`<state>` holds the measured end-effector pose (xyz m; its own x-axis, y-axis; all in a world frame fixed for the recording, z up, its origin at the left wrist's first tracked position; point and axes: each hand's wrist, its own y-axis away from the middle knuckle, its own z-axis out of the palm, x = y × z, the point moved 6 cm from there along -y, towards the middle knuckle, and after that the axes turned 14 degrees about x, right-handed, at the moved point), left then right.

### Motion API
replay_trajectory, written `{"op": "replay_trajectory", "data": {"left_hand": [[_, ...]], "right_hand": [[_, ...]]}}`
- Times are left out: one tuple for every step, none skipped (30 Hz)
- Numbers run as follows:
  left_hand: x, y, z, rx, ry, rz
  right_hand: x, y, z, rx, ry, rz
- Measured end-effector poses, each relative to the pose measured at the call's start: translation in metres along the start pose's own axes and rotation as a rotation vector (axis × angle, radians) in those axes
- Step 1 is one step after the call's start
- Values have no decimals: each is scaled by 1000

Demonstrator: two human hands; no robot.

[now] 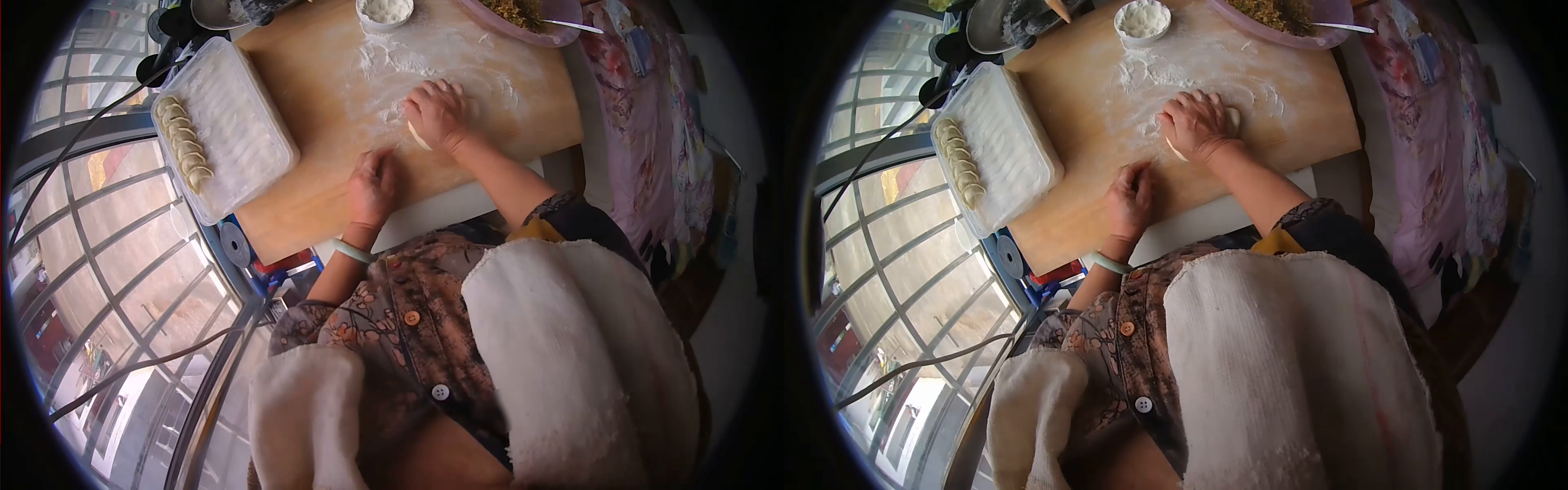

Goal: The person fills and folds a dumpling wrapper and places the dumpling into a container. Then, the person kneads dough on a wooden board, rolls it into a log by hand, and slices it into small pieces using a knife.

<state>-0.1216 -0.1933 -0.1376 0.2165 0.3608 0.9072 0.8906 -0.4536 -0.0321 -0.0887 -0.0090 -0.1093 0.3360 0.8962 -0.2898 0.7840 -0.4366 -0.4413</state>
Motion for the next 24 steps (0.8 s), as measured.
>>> {"op": "replay_trajectory", "data": {"left_hand": [[1, 2, -1, -22, -1, -37], [-2, 6, -2, -22, 5, -48], [-4, 6, 0, -18, 14, -53], [-4, 2, 2, -10, 24, -52], [-2, 1, 1, -3, 30, -38], [3, 1, -2, 0, 31, -28], [6, 2, -4, 7, 33, -15], [4, 2, -3, 13, 34, -23], [2, 3, -2, 19, 33, -31], [2, 4, -2, 25, 34, -37], [-1, 6, -2, 29, 20, -27], [-4, 6, -1, 35, 9, -14], [-6, 4, 1, 38, -1, -1], [-11, 3, 2, 37, 16, -39], [-12, 5, 2, 31, 33, -83], [-13, 4, 3, 27, 55, -123], [-10, 3, 4, 29, 61, -104], [-12, 4, 5, 30, 68, -86], [-14, 5, 6, 31, 73, -71], [-18, 5, 6, 39, 50, -28], [-23, 4, 6, 46, 28, 15], [-23, 2, 6, 54, 6, 57], [-26, 2, 7, 64, 30, 23], [-27, 3, 7, 71, 57, -12]], "right_hand": [[3, -5, 6, -24, -22, 15], [7, -9, 12, -51, -43, 35], [11, -14, 17, -70, -62, 49], [13, -20, 20, -102, -69, 81], [16, -27, 22, -147, -78, 130], [15, -35, 17, -195, -91, 184], [16, -39, 18, -242, -104, 234], [20, -43, 21, -209, -103, 210], [20, -44, 21, -207, -104, 220], [20, -46, 20, -204, -105, 229], [19, -47, 16, -198, -103, 236], [18, -47, 14, -236, -120, 249], [17, -45, 10, -274, -136, 264], [16, -39, 7, -320, -153, 283], [12, -32, -2, -334, -227, 314], [10, -31, -17, -342, -296, 340], [11, -31, -29, -344, -361, 363], [9, -26, -39, -212, -348, 249], [7, -12, -41, -84, -334, 135], [2, 2, -43, 42, -318, 23], [-3, 14, -42, 47, -235, -17], [-8, 25, -42, 49, -151, -56], [-13, 35, -42, 48, -66, -93], [-13, 45, -42, 72, -66, -76]]}}
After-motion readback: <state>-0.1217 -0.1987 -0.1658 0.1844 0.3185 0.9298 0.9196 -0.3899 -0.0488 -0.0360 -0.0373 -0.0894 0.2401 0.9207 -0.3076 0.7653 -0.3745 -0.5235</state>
